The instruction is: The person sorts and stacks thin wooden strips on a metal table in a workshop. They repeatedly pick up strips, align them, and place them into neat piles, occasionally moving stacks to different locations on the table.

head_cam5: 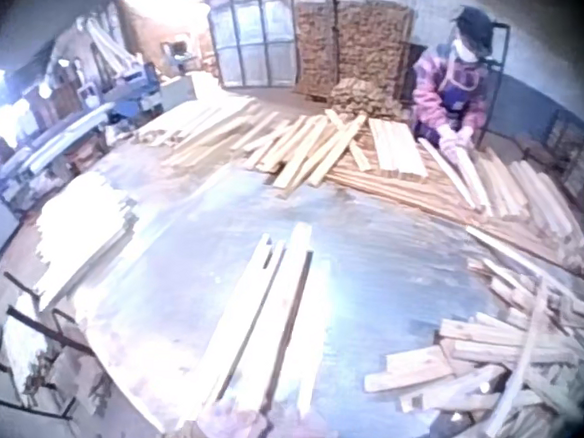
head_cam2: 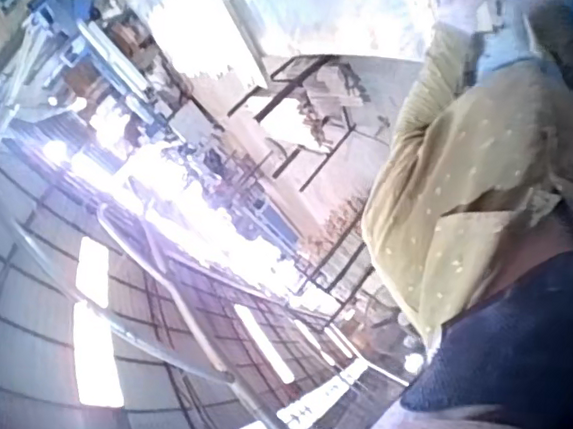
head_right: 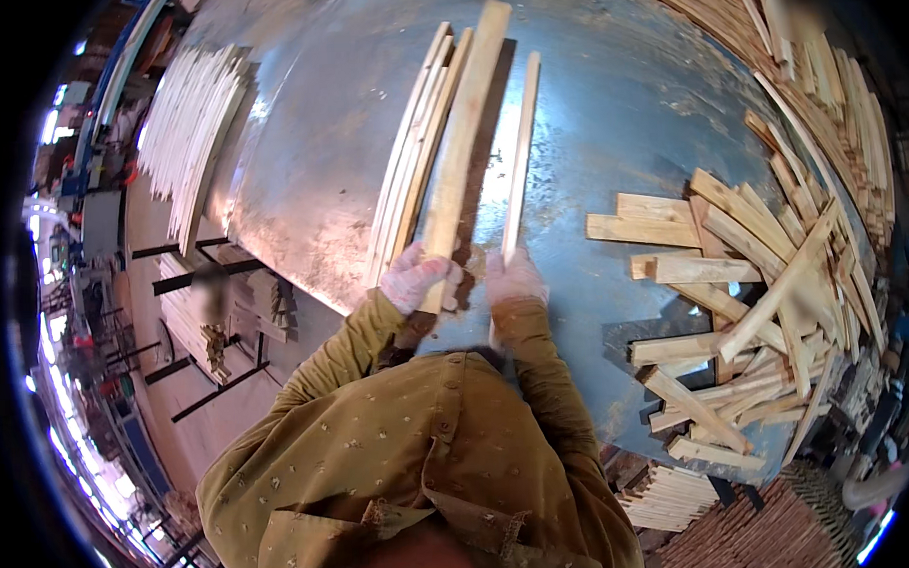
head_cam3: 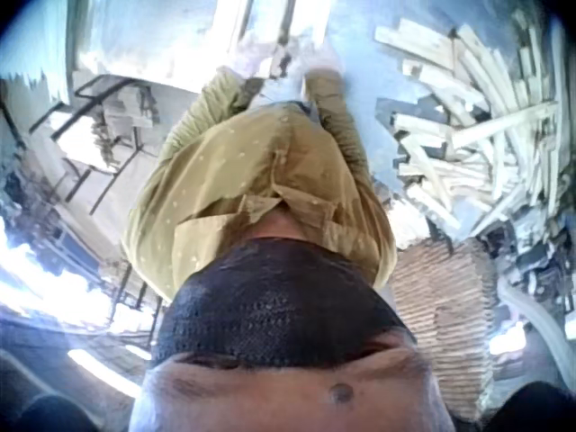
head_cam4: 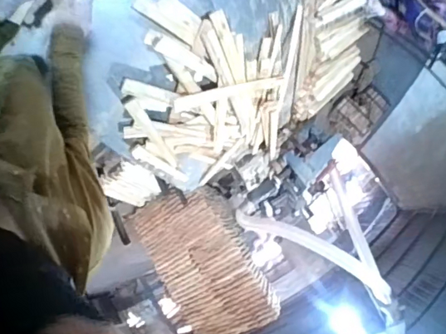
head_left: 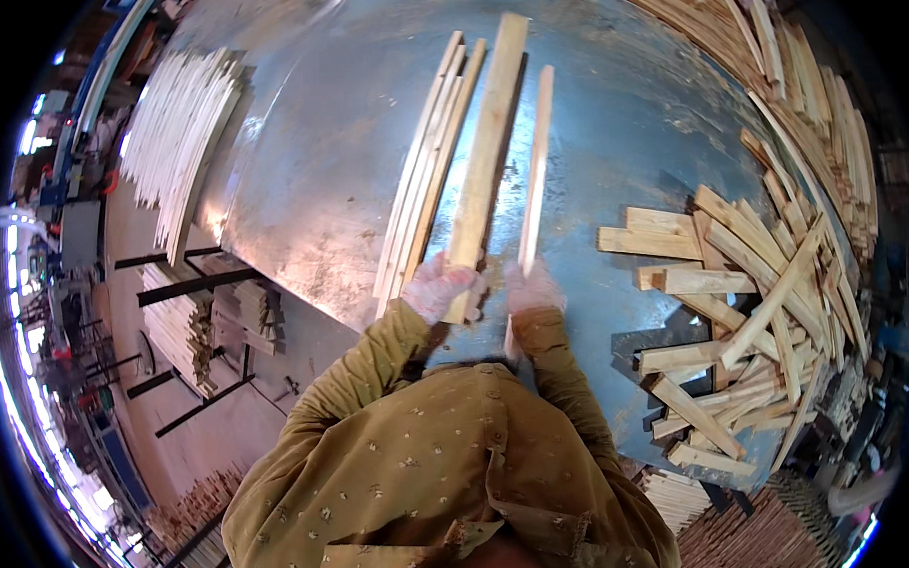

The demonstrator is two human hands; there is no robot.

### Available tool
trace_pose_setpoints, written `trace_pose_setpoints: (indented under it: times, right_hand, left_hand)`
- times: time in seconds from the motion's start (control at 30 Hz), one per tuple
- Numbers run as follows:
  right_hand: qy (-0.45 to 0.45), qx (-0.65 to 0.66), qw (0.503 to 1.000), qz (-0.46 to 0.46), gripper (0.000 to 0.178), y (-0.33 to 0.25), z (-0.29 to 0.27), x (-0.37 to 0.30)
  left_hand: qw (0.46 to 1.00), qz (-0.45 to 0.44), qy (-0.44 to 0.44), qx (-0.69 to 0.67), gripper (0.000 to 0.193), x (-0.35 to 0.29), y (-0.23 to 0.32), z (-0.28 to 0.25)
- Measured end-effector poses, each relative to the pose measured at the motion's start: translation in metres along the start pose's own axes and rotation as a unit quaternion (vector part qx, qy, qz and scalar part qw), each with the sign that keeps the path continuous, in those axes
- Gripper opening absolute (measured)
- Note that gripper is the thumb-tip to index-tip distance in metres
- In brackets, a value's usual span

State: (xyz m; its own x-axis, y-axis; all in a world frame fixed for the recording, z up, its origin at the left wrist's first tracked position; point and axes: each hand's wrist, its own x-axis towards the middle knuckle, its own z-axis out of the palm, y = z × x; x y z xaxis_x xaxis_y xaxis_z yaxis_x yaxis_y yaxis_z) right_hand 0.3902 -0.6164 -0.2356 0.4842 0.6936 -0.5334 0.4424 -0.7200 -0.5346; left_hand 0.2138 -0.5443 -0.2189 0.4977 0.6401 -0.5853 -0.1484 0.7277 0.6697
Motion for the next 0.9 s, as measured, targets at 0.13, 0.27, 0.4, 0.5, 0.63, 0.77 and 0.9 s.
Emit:
trace_pose_setpoints:
  times: [0.13,0.27,0.4,0.5,0.63,0.77,0.9]
  right_hand:
    - [-0.118,-0.17,0.976,-0.062,0.072,-0.073,0.028,0.022]
    - [-0.158,-0.13,0.97,-0.133,0.071,-0.11,0.045,0.024]
    - [-0.192,0.271,0.925,-0.184,0.065,-0.112,0.039,0.019]
    - [-0.171,0.439,0.846,-0.25,0.055,-0.123,0.059,0.019]
    - [-0.177,0.492,0.834,-0.176,0.049,-0.131,0.051,0.002]
    - [-0.18,0.486,0.842,-0.152,0.052,-0.118,0.033,-0.002]
    - [-0.235,0.495,0.811,-0.207,0.055,-0.109,0.028,-0.01]
  left_hand:
    - [1.0,0.012,-0.011,0.022,0.035,-0.02,0.058,-0.046]
    - [0.994,0.023,0.096,0.042,0.035,-0.038,0.08,-0.066]
    - [0.999,0.001,-0.025,-0.031,0.04,-0.046,0.068,-0.065]
    - [0.998,0.042,-0.053,0.004,0.04,-0.039,0.05,-0.053]
    - [0.989,0.047,0.002,0.144,0.042,-0.037,0.051,-0.055]
    - [0.953,0.155,0.019,0.26,0.067,-0.002,0.075,-0.094]
    - [0.921,0.303,0.042,0.242,0.063,0.009,0.16,-0.067]
